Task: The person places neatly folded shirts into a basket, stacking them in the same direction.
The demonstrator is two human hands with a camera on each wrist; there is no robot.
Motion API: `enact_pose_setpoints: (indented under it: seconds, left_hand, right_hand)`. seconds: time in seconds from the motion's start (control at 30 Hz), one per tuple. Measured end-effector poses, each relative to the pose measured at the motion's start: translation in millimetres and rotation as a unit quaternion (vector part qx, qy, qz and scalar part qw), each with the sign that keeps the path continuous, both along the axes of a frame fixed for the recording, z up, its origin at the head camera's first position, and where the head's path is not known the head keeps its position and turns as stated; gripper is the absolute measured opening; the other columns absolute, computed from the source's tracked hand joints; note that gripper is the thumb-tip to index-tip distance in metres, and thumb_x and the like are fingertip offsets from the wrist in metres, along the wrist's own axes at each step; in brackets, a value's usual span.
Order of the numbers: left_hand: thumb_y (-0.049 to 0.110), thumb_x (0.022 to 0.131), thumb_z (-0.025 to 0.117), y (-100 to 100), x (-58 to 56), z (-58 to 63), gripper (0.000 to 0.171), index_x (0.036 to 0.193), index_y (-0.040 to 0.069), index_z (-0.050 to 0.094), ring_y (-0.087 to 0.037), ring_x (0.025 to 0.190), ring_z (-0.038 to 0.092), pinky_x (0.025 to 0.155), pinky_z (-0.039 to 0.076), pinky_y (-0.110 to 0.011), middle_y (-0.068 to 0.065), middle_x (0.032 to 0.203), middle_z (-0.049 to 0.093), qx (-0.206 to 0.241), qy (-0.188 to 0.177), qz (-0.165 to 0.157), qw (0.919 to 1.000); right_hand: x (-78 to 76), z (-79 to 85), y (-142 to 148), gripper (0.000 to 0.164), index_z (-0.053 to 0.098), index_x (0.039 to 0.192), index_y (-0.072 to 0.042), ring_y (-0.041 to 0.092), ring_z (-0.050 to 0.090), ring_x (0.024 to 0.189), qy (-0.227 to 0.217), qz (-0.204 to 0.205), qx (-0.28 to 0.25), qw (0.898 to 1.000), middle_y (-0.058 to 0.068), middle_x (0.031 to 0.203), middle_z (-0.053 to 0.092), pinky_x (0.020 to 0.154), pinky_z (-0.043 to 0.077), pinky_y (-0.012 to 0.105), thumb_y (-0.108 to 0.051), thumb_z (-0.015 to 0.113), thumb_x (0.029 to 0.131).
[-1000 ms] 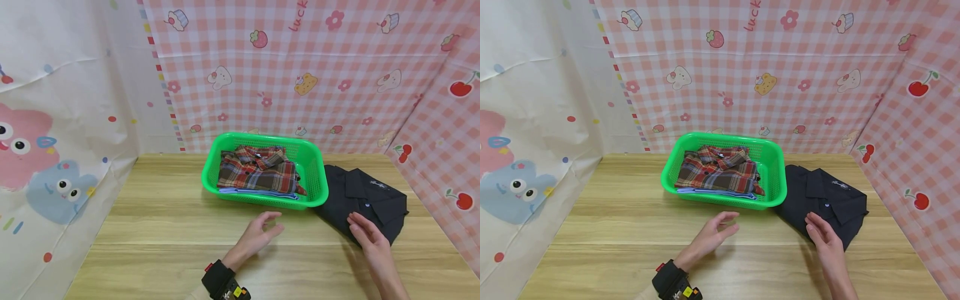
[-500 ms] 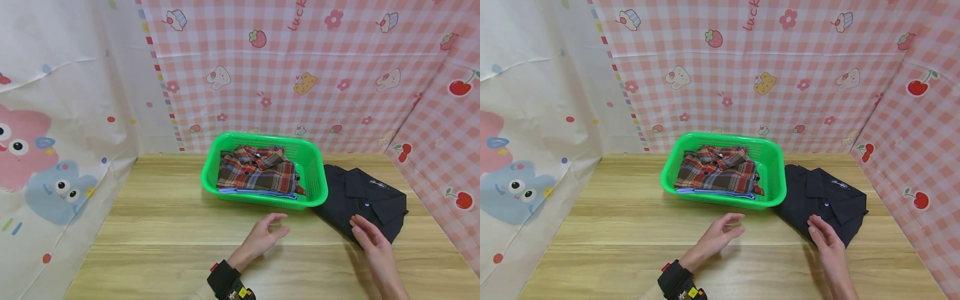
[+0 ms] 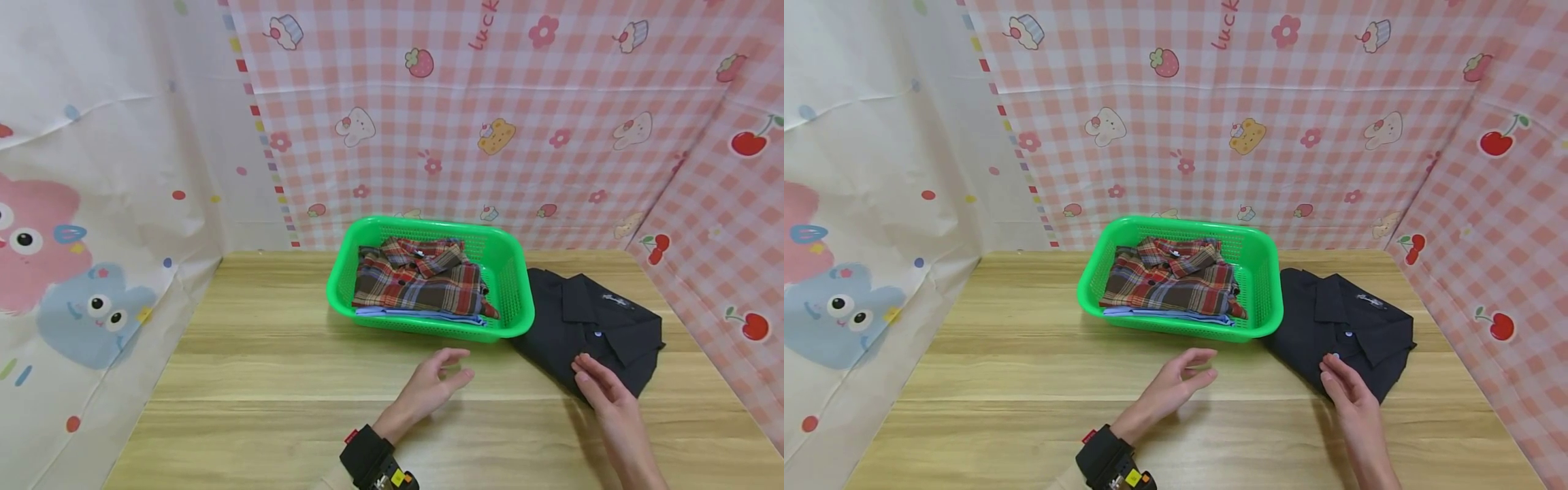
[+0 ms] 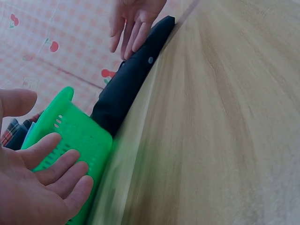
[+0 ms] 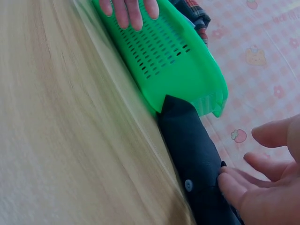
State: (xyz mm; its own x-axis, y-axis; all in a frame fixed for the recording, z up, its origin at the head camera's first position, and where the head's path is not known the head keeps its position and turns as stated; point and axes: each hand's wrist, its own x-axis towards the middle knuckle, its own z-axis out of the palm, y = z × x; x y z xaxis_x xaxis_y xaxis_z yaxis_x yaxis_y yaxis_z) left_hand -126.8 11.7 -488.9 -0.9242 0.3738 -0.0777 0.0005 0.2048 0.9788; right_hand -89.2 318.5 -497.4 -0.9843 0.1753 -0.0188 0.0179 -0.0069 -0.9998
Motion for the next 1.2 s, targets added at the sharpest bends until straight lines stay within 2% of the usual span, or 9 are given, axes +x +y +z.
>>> enact_pose_setpoints:
  seconds: [0.17, 0.33, 0.47, 0.57, 0.6, 0.93, 1.03, 1.13, 1.2]
  left_hand:
    - [0.037, 0.102, 0.063, 0.7, 1.7, -2.9, 0.047, 0.142, 0.013, 0.059, -0.033, 0.136, 0.052, 0.113, 0.042, -0.051, -0.009, 0.146, 0.059, -0.003, -0.001, 0.0, 1.0]
    - [0.038, 0.101, 0.063, 2.2, 2.6, -4.1, 0.048, 0.142, 0.014, 0.059, -0.031, 0.135, 0.053, 0.112, 0.043, -0.049, -0.007, 0.146, 0.059, -0.003, -0.009, -0.001, 1.0]
    - [0.039, 0.101, 0.063, 3.3, 3.1, -4.7, 0.049, 0.143, 0.014, 0.059, -0.032, 0.135, 0.053, 0.112, 0.042, -0.05, -0.007, 0.146, 0.059, -0.002, -0.015, -0.001, 0.9999]
    - [0.039, 0.102, 0.063, 4.1, 2.8, -4.8, 0.049, 0.144, 0.014, 0.058, -0.032, 0.135, 0.052, 0.113, 0.042, -0.051, -0.007, 0.146, 0.058, -0.003, -0.019, -0.001, 0.9998]
    - [0.038, 0.102, 0.063, 4.2, 2.9, -4.7, 0.049, 0.144, 0.013, 0.058, -0.033, 0.135, 0.053, 0.112, 0.042, -0.051, -0.008, 0.147, 0.058, -0.005, -0.018, -0.001, 0.9998]
    - [0.037, 0.102, 0.062, 7.0, 1.9, -5.3, 0.052, 0.146, 0.01, 0.056, -0.033, 0.136, 0.052, 0.113, 0.041, -0.051, -0.008, 0.147, 0.058, 0.003, -0.022, -0.008, 0.9997]
    - [0.038, 0.102, 0.062, 7.6, 2.3, -6.5, 0.052, 0.145, 0.011, 0.056, -0.033, 0.136, 0.052, 0.113, 0.041, -0.051, -0.008, 0.147, 0.057, 0.002, -0.024, -0.009, 0.9997]
    - [0.039, 0.101, 0.062, 8.1, 3.0, -7.8, 0.052, 0.145, 0.012, 0.056, -0.032, 0.135, 0.052, 0.114, 0.041, -0.052, -0.008, 0.147, 0.058, 0.001, -0.026, -0.009, 0.9996]
    - [0.039, 0.101, 0.063, 8.3, 3.9, -8.9, 0.052, 0.145, 0.012, 0.057, -0.033, 0.135, 0.053, 0.113, 0.041, -0.052, -0.009, 0.147, 0.058, 0.0, -0.025, -0.01, 0.9996]
  right_hand:
    - [-1.2, -1.5, 0.3, 0.044, 0.047, 0.144, 0.001, -0.02, 0.056, 0.104, -0.046, -0.013, 0.049, 0.998, -0.035, 0.111, 0.062, 0.089, 0.04, 0.0, -0.019, 0.058, 0.107]
    - [-2.6, 0.0, 0.0, 0.06, 0.038, 0.152, 0.008, -0.026, 0.049, 0.099, -0.108, -0.01, 0.142, 0.984, -0.042, 0.104, 0.052, 0.086, 0.038, 0.0, -0.03, 0.053, 0.109]
    - [-6.1, 3.5, 1.7, 0.064, 0.038, 0.156, 0.002, -0.028, 0.044, 0.097, -0.156, 0.008, 0.199, 0.967, -0.017, 0.132, 0.061, 0.085, 0.039, 0.001, -0.039, 0.05, 0.109]
    - [-9.1, 6.3, 2.4, 0.067, 0.035, 0.159, -0.001, -0.027, 0.041, 0.1, -0.181, 0.025, 0.22, 0.958, 0.014, 0.156, 0.047, 0.085, 0.039, 0.002, -0.045, 0.048, 0.109]
    - [-9.7, 7.0, 2.3, 0.067, 0.035, 0.159, -0.002, -0.027, 0.041, 0.101, -0.183, 0.028, 0.225, 0.957, 0.018, 0.159, 0.044, 0.085, 0.039, 0.003, -0.045, 0.047, 0.109]
    - [-9.8, 7.5, 2.5, 0.066, 0.043, 0.155, 0.001, -0.029, 0.037, 0.102, -0.16, 0.047, 0.295, 0.941, 0.023, 0.156, 0.046, 0.083, 0.036, 0.0, -0.046, 0.049, 0.108]
    - [-7.1, 6.8, 5.1, 0.066, 0.044, 0.154, 0.0, -0.008, 0.048, 0.125, -0.157, 0.057, 0.299, 0.939, 0.022, 0.157, 0.045, 0.084, 0.036, 0.001, -0.047, 0.048, 0.109]
    - [-4.5, 6.6, 7.1, 0.069, 0.041, 0.156, -0.001, 0.027, 0.045, 0.143, -0.164, 0.076, 0.305, 0.935, 0.021, 0.159, 0.042, 0.084, 0.036, 0.003, -0.05, 0.045, 0.109]
    - [-2.4, 6.6, 7.7, 0.07, 0.039, 0.157, -0.001, 0.037, 0.042, 0.144, -0.165, 0.088, 0.31, 0.932, 0.022, 0.158, 0.043, 0.083, 0.037, 0.005, -0.051, 0.045, 0.108]
